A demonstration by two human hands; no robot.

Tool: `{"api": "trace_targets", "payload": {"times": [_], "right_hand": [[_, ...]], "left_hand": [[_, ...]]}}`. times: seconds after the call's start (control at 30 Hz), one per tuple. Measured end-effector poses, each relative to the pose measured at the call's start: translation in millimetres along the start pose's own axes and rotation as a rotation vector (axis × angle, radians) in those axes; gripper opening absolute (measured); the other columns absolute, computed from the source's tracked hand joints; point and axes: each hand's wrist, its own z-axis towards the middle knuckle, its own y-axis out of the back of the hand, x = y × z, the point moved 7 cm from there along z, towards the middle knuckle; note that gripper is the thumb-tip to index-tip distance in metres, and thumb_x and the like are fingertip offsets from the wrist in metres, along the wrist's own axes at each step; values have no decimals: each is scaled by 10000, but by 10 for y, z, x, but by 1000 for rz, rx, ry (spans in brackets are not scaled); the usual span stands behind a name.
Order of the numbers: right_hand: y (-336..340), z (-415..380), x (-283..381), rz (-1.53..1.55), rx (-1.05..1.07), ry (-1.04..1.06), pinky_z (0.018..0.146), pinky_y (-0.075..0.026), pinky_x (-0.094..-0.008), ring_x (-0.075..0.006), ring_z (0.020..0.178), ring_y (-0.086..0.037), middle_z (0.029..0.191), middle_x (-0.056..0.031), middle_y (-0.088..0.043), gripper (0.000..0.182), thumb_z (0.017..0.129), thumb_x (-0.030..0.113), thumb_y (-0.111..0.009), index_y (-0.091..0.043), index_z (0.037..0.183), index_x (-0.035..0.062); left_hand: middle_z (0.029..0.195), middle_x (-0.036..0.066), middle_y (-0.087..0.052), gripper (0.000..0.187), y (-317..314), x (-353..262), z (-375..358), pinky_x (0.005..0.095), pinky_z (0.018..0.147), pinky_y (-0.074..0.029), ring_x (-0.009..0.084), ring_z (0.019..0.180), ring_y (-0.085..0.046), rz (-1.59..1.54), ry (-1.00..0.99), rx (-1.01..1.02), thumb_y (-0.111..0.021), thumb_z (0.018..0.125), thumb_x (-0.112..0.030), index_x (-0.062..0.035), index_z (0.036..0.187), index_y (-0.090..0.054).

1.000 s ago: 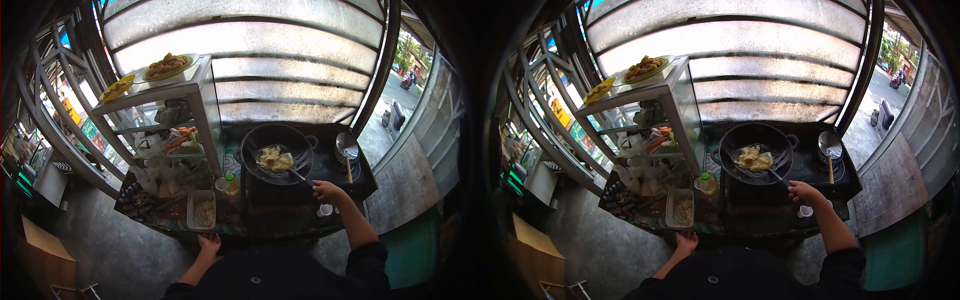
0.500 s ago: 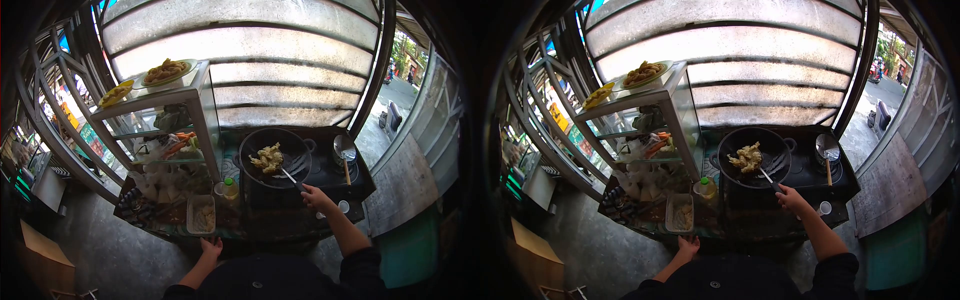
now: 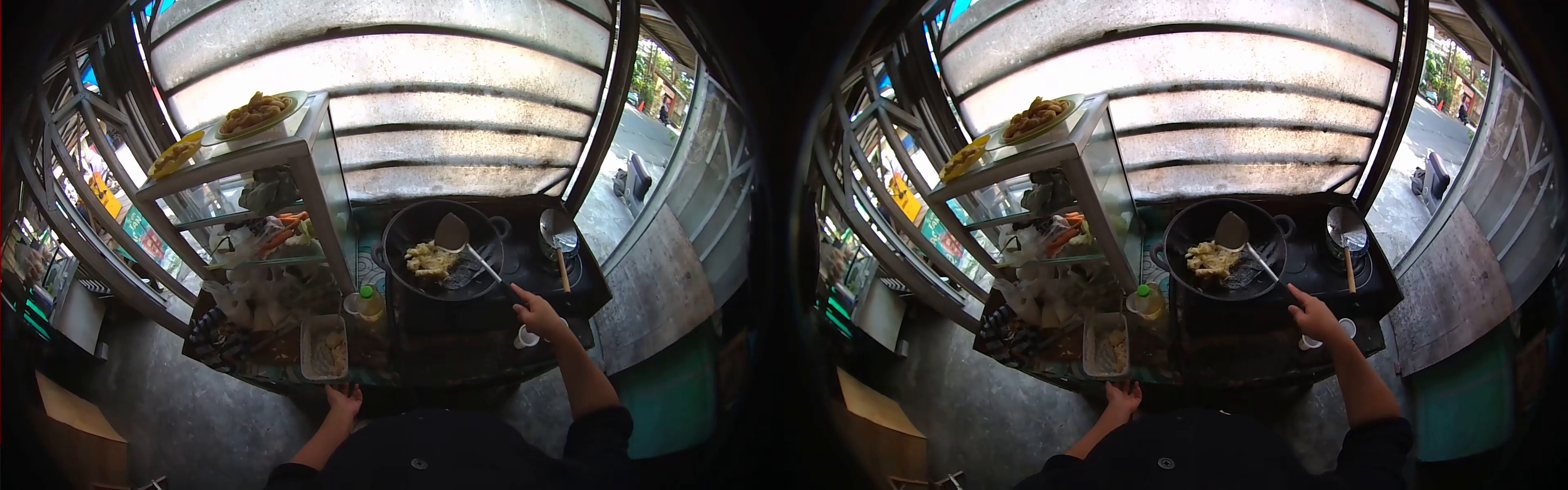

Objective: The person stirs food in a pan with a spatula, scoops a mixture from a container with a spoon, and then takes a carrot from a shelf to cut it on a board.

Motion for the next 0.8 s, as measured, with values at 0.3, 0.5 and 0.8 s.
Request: {"api": "trace_targets", "payload": {"times": [0.3, 0.5, 0.8], "right_hand": [[17, 407, -607, -337, -174, 101, 674, -478, -375, -334, 767, -612, 972, -204, -604, 489, 859, 157, -484, -364, 1327, 84], [-568, 258, -343, 838, 309, -589, 426, -345, -153, -40, 486, -371, 728, -22, -486, 531, 909, 137, -433, -214, 1393, 139], [-693, 285, -13, 1074, 344, -547, 410, -314, -125, -35, 499, -390, 732, 3, -459, 474, 903, 102, -456, -308, 1353, 128]], "left_hand": [[1174, 19, -433, 441, -82, -56, -9, 345, 668, -431, 249, 852, -520, -43, -10, 9, -424, 851, -518, -242, 1196, -409], [1168, 15, -463, 450, -11, -112, -16, 351, 695, -421, 246, 869, -521, -80, -57, 16, -326, 885, -524, -233, 1219, -409], [1133, 20, -470, 427, -7, -148, -32, 356, 719, -402, 245, 875, -516, -95, -58, -62, -315, 902, -508, -222, 1203, -416]]}}
